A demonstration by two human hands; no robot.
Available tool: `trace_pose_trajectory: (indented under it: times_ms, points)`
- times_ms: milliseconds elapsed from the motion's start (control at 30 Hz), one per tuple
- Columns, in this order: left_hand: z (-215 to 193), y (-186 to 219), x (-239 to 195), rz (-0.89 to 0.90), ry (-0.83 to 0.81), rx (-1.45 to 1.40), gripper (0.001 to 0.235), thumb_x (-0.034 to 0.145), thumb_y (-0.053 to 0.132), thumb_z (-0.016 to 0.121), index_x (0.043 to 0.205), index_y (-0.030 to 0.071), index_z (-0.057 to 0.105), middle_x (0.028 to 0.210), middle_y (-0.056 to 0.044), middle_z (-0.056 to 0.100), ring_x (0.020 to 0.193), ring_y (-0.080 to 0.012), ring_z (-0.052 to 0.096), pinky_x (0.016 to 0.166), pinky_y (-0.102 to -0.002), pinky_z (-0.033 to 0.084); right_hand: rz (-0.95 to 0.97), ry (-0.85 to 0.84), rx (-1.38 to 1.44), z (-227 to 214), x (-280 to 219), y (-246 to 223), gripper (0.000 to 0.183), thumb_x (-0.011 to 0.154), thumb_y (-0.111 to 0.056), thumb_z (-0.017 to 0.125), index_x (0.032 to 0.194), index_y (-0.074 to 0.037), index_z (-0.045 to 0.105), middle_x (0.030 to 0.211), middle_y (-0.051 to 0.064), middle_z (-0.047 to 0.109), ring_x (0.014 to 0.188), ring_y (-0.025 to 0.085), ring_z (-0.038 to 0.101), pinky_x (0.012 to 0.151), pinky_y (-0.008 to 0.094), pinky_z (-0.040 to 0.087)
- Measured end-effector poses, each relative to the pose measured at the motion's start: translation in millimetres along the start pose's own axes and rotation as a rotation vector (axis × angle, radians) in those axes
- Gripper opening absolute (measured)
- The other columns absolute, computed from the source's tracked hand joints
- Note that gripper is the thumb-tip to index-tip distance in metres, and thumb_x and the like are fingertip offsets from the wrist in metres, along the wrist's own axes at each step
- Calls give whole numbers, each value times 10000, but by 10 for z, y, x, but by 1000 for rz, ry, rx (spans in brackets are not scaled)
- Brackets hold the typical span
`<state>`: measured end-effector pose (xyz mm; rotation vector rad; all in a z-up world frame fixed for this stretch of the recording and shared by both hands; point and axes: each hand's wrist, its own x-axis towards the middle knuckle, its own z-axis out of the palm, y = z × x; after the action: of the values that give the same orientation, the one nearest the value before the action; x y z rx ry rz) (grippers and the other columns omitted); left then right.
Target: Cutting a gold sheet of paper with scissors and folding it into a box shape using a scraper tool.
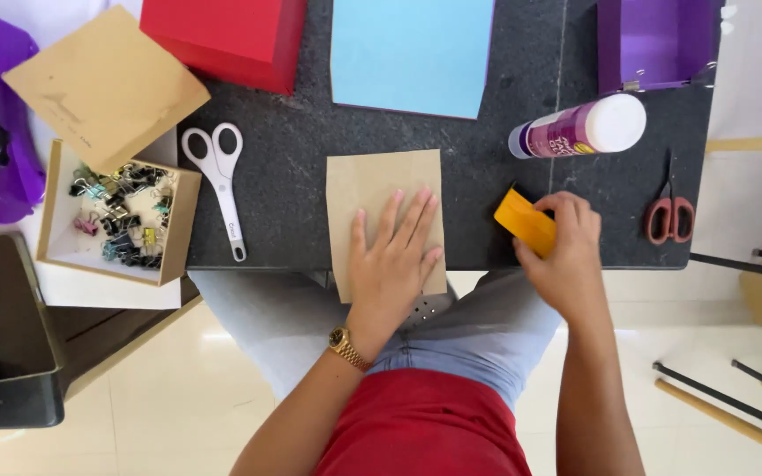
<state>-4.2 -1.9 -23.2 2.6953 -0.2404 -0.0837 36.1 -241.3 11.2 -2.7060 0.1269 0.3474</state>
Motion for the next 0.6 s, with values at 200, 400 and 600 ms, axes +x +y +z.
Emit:
trace_pose_trajectory:
  times_ms: [200,400,600]
  points:
    - [35,-2,4,-23,13,14,609,1073,472,400,1625,239,292,1691,45,285,1556,-212,224,1220,-573,4,-188,-85,139,26,-2,-538,934,666,20,867,1489,-17,427,1253,206,512,1206,453,408,1079,595,352]
    - [44,-11,-2,-9,32,30,662,1043,524,418,1624,236,286,1692,51,277,1557,-200,221,1226,-576,51,-204,-121,134,207,35,-566,733,900,-331,794,1534,-126,489,1099,130,523,1126,365,391,1069,531,320]
    - [65,-13,-3,-15,28,59,678,1037,543,410,1624,228,284,1694,39,272,1559,-195,220,1228,-569,59,-223,-92,-46,370,89,-543,589,919,-421,756,1471,-300,588,1101,26,517,1121,284,389,954,437,306]
